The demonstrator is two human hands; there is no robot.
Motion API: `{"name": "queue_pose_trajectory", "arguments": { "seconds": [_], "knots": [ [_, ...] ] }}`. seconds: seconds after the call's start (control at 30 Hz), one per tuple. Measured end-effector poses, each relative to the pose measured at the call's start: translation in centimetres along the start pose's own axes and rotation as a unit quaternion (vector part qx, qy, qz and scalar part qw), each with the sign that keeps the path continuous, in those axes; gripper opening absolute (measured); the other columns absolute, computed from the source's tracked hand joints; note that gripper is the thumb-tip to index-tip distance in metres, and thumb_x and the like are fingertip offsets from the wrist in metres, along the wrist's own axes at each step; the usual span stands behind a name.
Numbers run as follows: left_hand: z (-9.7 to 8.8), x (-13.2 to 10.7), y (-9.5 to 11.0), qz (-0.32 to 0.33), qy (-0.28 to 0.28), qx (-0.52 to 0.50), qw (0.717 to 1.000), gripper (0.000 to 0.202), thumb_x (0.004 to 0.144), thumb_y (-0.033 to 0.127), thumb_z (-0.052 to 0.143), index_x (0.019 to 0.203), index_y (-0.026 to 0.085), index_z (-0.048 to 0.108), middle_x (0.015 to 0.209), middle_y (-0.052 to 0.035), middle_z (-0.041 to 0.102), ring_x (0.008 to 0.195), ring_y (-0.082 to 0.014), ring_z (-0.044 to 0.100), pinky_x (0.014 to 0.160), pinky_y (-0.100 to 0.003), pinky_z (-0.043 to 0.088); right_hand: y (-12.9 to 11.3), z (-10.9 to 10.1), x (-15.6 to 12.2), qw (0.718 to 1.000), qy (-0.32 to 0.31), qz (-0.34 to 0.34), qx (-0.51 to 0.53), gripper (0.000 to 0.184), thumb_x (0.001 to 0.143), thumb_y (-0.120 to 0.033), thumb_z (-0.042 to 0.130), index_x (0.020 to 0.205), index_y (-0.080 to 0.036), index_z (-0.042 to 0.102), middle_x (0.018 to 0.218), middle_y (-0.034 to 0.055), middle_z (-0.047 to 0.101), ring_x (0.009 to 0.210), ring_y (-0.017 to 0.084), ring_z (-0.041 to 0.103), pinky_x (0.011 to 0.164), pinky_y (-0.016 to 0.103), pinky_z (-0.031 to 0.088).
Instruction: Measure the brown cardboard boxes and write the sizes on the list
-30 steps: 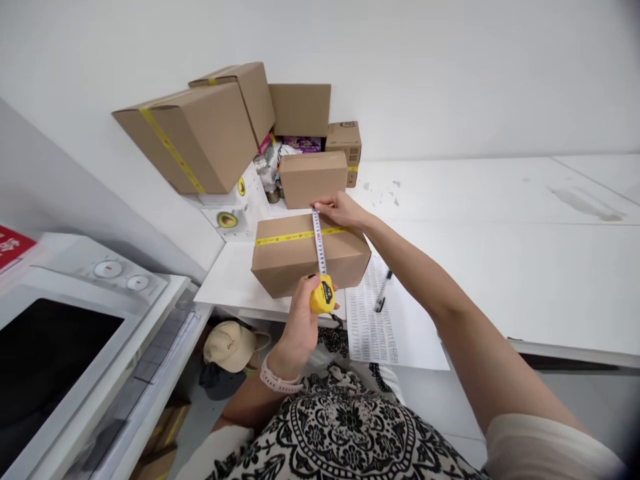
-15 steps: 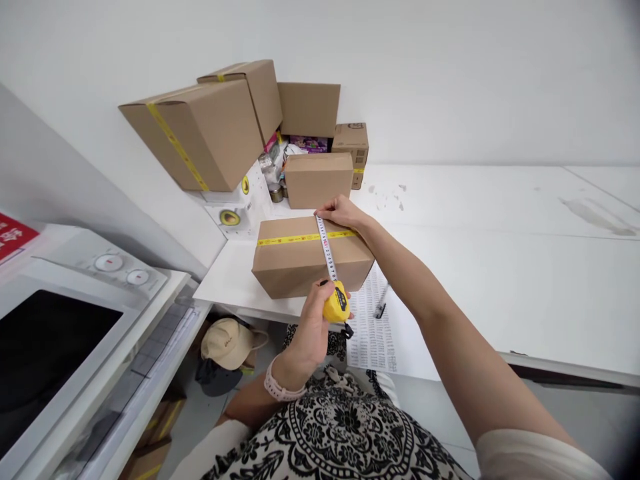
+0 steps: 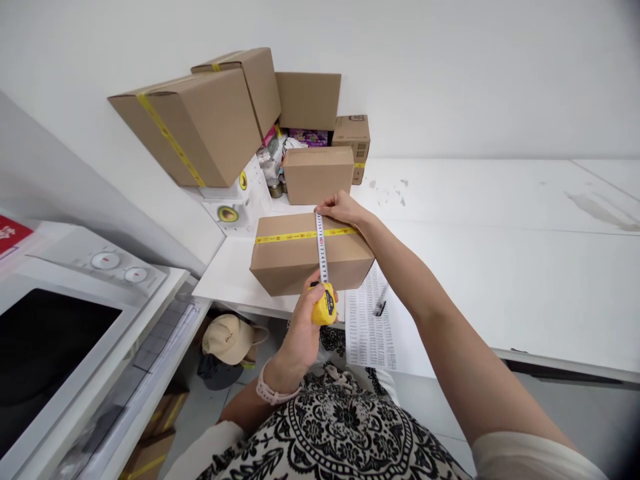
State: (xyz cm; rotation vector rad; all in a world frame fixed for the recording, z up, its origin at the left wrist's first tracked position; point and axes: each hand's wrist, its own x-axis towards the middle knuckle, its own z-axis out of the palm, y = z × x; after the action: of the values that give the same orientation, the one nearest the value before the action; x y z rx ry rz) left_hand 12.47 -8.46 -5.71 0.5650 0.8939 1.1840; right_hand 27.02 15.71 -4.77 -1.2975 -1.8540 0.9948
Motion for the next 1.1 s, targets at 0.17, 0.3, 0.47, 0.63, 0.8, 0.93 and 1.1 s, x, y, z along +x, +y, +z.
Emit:
{"name": "queue_pose_trajectory", "arguments": {
  "seconds": [0.17,0.3,0.47,0.63,0.8,0.93,1.1],
  "knots": [
    [0.2,0.0,-0.1,0.000,0.004,-0.001,1.000,0.057,0.074,0.049,0.076,0.122,0.023,0.061,0.084,-0.0028,0.064,0.068,-0.0149,0.055,0.057,-0.024,0.046,-0.1,-0.1,-0.2,1.000,-0.005,-0.010,-0.010,0.024,0.079,-0.034,0.070,0.083,-0.013,0.079,0.082,0.0069,0.074,0.069,0.016,0.059,0.065,0.027,0.045],
    [0.1,0.1,-0.3,0.002,0.003,-0.007,1.000,0.053,0.075,0.047,0.075,0.120,0.023,0.062,0.084,-0.0029,0.063,0.069,-0.0153,0.056,0.057,-0.025,0.046,-0.3,-0.1,-0.3,1.000,-0.006,-0.010,-0.008,0.023,0.079,-0.033,0.069,0.085,-0.013,0.079,0.083,0.0076,0.074,0.071,0.016,0.060,0.067,0.028,0.046],
    [0.1,0.3,0.0,0.001,0.003,-0.011,1.000,0.053,0.075,0.046,0.074,0.120,0.023,0.060,0.083,-0.0031,0.062,0.072,-0.0164,0.057,0.056,-0.025,0.045,-0.2,-0.1,-0.2,1.000,-0.005,-0.014,-0.014,0.025,0.080,-0.035,0.068,0.083,-0.013,0.079,0.083,0.0080,0.074,0.072,0.017,0.060,0.068,0.029,0.046],
    [0.6,0.5,0.6,-0.008,0.014,-0.004,1.000,0.057,0.073,0.045,0.074,0.122,0.021,0.056,0.083,-0.0017,0.060,0.069,-0.0146,0.055,0.056,-0.023,0.044,-0.3,-0.1,-0.3,1.000,-0.005,-0.016,-0.010,0.026,0.078,-0.035,0.069,0.084,-0.012,0.079,0.084,0.0079,0.074,0.072,0.016,0.060,0.066,0.027,0.045],
    [0.9,0.2,0.8,-0.005,0.016,0.002,1.000,0.061,0.074,0.045,0.073,0.125,0.019,0.053,0.082,-0.0017,0.060,0.069,-0.0144,0.053,0.057,-0.023,0.044,-0.5,-0.1,-0.4,1.000,-0.003,-0.016,-0.013,0.024,0.080,-0.034,0.068,0.079,-0.012,0.078,0.082,0.0067,0.074,0.071,0.015,0.058,0.066,0.026,0.043],
    [0.9,0.3,0.6,0.000,0.018,-0.002,1.000,0.061,0.073,0.044,0.073,0.125,0.018,0.053,0.083,-0.0018,0.059,0.073,-0.0154,0.054,0.057,-0.024,0.043,-0.4,-0.1,-0.3,1.000,0.000,-0.013,-0.016,0.022,0.081,-0.031,0.068,0.084,-0.012,0.079,0.085,0.0077,0.075,0.072,0.015,0.060,0.068,0.026,0.044],
    [0.8,0.4,0.5,-0.002,0.016,-0.011,1.000,0.058,0.074,0.043,0.072,0.124,0.018,0.054,0.083,-0.0015,0.059,0.074,-0.0156,0.055,0.057,-0.024,0.043,-0.3,-0.1,0.0,0.999,-0.004,-0.010,-0.031,0.022,0.082,-0.029,0.068,0.087,-0.011,0.080,0.085,0.0077,0.076,0.071,0.015,0.061,0.067,0.026,0.045]
  ]
}}
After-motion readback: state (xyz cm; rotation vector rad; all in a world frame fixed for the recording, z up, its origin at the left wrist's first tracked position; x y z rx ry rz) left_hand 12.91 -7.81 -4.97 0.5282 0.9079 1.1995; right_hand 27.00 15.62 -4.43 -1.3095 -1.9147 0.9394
